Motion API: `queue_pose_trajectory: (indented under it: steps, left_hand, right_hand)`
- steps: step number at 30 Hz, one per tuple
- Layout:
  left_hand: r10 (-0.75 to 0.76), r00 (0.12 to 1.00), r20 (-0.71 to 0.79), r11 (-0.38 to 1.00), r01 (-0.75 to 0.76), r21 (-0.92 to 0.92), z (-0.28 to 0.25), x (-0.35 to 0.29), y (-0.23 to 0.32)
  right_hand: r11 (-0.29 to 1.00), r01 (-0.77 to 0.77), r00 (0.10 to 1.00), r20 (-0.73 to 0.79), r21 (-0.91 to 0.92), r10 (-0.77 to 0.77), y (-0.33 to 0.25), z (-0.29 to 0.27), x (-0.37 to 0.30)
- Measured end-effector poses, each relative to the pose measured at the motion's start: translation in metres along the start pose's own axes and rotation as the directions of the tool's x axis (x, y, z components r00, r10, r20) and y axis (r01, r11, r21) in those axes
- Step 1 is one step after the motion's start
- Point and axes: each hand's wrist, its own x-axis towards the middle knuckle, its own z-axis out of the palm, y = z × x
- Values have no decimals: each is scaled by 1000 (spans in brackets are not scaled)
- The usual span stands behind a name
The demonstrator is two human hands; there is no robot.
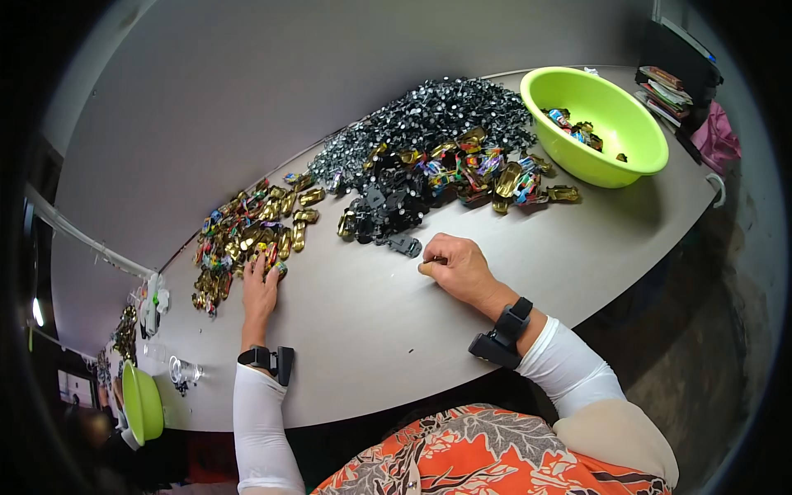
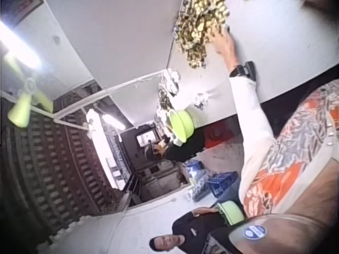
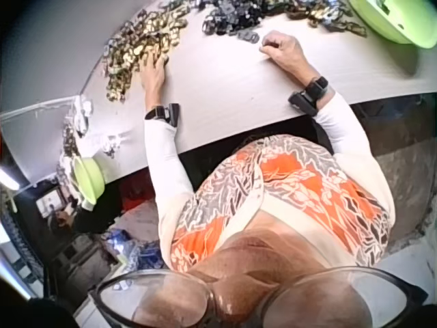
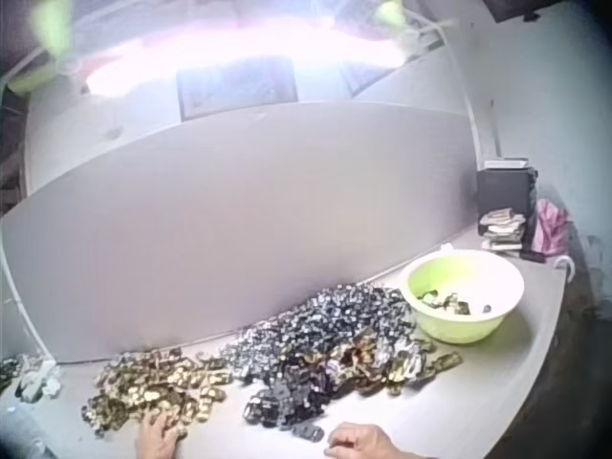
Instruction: The person sits at a table and assembles small toy cars by hand. They pick up black chassis and colorful car bodies from piles on the table, fit the bodies onto the chassis, and place the completed units back on the table. The process is repeated continuously throughout the clip.
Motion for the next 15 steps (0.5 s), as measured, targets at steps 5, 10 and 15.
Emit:
queue_pose_trajectory:
  steps: [5,10,15]
  left_hand:
    - [156,943,-292,949,-61,308,5,-6,47]
    - [476,835,-276,833,-529,-163,24,-9,139]
    - [466,870,-159,841,-492,-226,44,-8,183]
  right_hand:
    - [1000,-3,1000,-21,-4,3,3,-2,1]
    - [998,-44,999,-25,-46,43,2,1,5]
    - [996,65,995,-70,-54,-69,5,3,9]
